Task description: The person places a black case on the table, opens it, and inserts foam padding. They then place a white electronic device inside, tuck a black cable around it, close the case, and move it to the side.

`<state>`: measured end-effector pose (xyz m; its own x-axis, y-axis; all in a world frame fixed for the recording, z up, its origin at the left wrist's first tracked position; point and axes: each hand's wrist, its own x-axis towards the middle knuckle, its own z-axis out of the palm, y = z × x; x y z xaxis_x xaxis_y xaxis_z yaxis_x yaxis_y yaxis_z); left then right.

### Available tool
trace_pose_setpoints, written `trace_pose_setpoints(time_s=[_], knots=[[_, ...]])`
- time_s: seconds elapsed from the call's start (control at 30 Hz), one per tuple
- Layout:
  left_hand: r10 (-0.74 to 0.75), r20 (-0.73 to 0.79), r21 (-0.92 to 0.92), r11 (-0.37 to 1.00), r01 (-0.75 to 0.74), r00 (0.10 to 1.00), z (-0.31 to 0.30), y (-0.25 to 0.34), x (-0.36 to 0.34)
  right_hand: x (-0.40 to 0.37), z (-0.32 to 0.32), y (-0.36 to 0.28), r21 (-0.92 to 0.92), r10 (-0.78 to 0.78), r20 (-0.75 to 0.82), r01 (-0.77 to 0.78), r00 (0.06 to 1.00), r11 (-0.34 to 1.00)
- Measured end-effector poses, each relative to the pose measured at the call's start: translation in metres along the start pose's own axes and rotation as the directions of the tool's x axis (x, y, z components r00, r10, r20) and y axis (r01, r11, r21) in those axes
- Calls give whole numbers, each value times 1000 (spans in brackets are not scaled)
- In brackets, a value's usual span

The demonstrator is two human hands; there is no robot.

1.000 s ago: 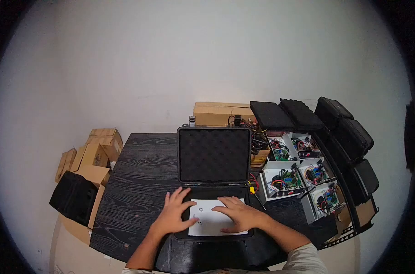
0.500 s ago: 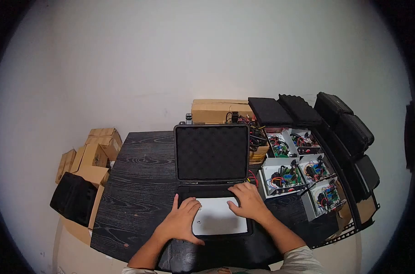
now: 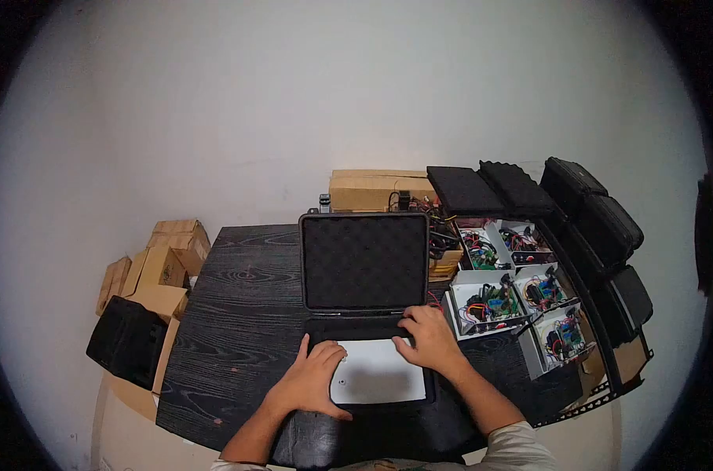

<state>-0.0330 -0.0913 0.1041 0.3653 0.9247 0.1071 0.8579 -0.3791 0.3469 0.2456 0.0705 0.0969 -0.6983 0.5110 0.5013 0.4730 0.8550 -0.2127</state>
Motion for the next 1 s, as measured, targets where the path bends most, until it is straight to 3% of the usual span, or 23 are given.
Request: trace_pose_setpoints(time_s=[0.13, 0.43, 0.63, 0.73, 0.83, 0.93, 1.0], knots=[[3, -9, 10, 1000, -3, 1000, 0, 1, 0, 7, 4, -12, 74, -78, 31, 76, 996, 994], [1, 7, 14, 1000, -1, 1000, -2, 2, 1, -2, 15, -11, -109, 77, 119, -64, 990, 992], [43, 5, -14, 999, -43, 999, -7, -5, 4, -3, 19, -13, -135, 103, 129, -85, 986, 987], [-18, -70, -55, 998, 14, 997, -1, -18, 15, -4, 20, -13, -115, 123, 115, -110, 986, 987], [-118, -100, -1, 993, 119, 988, 1, -21, 26, -6, 22, -12, -9, 166, 49, -166, 985, 986], [-177, -121, -34, 984, 174, 977, 6, -24, 31, -4, 19, -10, 158, 339, 59, -344, 939, 925], [-196, -140, -50, 980, 190, 971, 9, -27, 32, -4, 22, -5, 276, 335, 55, -336, 941, 900]])
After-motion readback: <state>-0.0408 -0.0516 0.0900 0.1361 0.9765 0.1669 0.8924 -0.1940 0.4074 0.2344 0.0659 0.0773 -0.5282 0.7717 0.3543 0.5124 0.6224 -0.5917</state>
